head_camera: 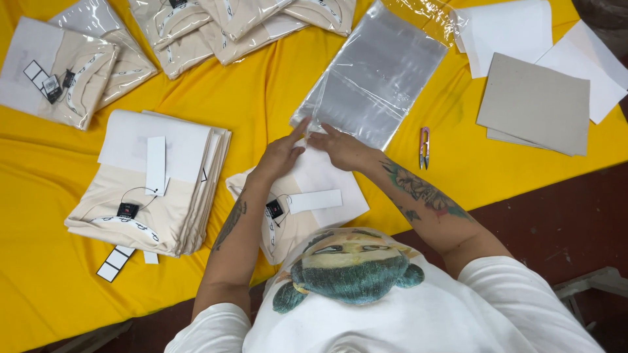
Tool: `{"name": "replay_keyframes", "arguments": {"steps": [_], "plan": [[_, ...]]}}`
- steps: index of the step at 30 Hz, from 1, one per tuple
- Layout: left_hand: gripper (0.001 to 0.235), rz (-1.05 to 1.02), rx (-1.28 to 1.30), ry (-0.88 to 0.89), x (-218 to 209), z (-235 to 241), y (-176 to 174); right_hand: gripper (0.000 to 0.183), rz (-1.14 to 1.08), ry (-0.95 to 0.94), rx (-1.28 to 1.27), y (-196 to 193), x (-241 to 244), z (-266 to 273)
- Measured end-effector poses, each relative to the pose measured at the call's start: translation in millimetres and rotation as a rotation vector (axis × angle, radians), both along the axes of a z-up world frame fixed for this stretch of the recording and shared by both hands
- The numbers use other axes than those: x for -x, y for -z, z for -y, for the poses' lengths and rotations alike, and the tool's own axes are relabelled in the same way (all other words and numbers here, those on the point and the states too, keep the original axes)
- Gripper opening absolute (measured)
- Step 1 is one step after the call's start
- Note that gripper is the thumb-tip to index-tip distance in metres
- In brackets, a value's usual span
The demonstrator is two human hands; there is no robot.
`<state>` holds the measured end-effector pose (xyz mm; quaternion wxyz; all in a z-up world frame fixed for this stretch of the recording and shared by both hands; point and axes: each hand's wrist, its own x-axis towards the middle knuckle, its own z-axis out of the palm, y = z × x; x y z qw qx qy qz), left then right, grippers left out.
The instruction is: Folding and placing t-shirts into plastic bags for shipping or retail
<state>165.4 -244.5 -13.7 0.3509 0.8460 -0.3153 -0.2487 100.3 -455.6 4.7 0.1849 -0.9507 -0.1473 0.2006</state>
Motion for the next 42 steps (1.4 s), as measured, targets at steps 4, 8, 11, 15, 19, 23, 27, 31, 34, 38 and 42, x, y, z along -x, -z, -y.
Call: {"name": "replay_keyframes", "arguments": {"steps": [4, 8, 11, 15, 19, 23, 27, 31, 34, 38, 42], "plan": [[0.055, 0.063, -0.056, 0.119, 8.5, 6.3, -32.3, 0.064, 0.089, -0.037, -0.021, 21.7, 1.6, -4.5], [0.052, 0.052, 0.065, -0.009, -13.2, 2.4, 14.3, 0.065, 0.249, 0.189, -0.151, 23.0, 21.7, 0.4], [0.052, -0.025, 0.088, -0.12, -15.6, -4.3, 19.1, 0.07, 0.317, 0.363, -0.106, 32.4, 44.4, 8.5], [0.05, -0.153, 0.124, -0.261, -17.1, -7.6, 11.6, 0.045, 0.487, 0.435, 0.108, 83.0, 63.4, 32.4], [0.061, -0.15, 0.168, -0.282, -7.8, -3.0, -16.2, 0.029, 0.58, 0.415, 0.146, 73.4, 81.4, 24.2], [0.064, -0.127, 0.191, -0.277, -8.7, -2.6, -24.6, 0.018, 0.666, 0.427, 0.134, 78.7, 85.9, 27.1], [0.063, -0.188, 0.251, -0.378, -12.9, -10.5, -10.0, 0.009, 0.722, 0.482, 0.134, 80.6, 98.6, 42.9], [0.065, -0.21, 0.29, -0.426, -15.2, -12.3, 6.3, 0.012, 0.759, 0.504, 0.131, 85.2, 100.0, 59.1], [0.068, -0.237, 0.363, -0.486, -22.8, -10.8, 33.7, 0.013, 0.729, 0.517, 0.149, 90.8, 104.8, 64.9], [0.07, -0.28, 0.442, -0.561, -20.3, -7.2, 50.4, 0.006, 0.679, 0.58, 0.124, 97.4, 107.9, 65.6], [0.073, -0.31, 0.515, -0.658, -8.9, -9.3, 42.3, 0.005, 0.695, 0.597, 0.145, 89.4, 104.0, 60.9]]}}
